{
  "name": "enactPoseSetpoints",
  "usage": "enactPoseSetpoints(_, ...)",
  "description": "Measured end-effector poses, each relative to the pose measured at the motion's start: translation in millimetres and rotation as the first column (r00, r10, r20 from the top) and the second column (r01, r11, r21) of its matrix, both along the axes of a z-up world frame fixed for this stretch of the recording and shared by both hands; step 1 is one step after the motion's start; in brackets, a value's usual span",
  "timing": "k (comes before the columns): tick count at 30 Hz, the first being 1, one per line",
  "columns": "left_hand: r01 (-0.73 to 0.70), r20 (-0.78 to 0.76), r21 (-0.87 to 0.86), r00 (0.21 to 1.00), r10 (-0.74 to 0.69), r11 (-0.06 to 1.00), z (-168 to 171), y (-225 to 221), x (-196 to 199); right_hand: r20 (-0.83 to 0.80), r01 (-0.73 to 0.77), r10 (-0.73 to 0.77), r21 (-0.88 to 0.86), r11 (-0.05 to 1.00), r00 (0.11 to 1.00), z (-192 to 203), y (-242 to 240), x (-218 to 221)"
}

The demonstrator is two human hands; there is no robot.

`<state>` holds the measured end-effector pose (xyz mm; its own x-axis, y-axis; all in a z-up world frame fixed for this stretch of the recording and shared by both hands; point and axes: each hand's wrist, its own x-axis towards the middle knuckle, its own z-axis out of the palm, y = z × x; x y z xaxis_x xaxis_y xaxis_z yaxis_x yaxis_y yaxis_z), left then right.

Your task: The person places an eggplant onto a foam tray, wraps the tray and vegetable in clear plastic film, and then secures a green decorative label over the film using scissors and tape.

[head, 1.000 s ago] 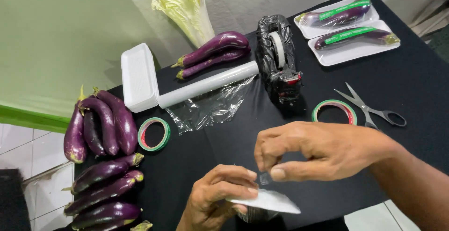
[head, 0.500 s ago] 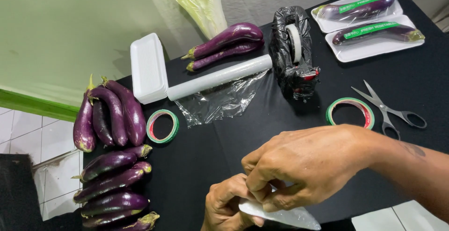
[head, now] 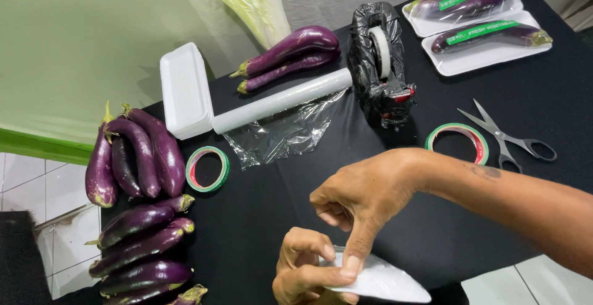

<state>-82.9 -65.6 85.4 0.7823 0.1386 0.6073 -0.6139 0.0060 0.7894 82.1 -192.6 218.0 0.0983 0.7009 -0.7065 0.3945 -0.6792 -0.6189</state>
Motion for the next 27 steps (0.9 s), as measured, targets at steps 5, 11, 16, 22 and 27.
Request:
enactPoseSetpoints(5,-0.03,0.089,-0.047,0.995,0.034,0.998,6,-8,12,-0.498,0.32,-0.102,0.376,0.869,0.861,-133,-24,-17)
enactPoseSetpoints(11,-0.392,-0.445,-0.497,0.881,0.161,0.774,-38,26,43,-0.028,0.715,-0.893,0.611,0.34,0.448,-144,-71,-19)
enactPoseSetpoints(16,-0.613,-0.778,-0.58,0.612,-0.143,0.536,-48,40,78,0.308,0.462,-0.945,0.857,0.227,-0.108,-118,-118,37)
enactPoseSetpoints(22,-0.68,-0.83,-0.529,0.538,-0.146,0.507,-31,29,84,0.179,0.746,-0.972,0.625,0.23,0.15,-112,-119,74)
enactPoseSetpoints(27,-0.658,-0.824,-0.525,0.553,-0.127,0.54,-38,31,82,-0.165,0.838,-0.986,0.541,-0.068,0.027,-116,-110,77)
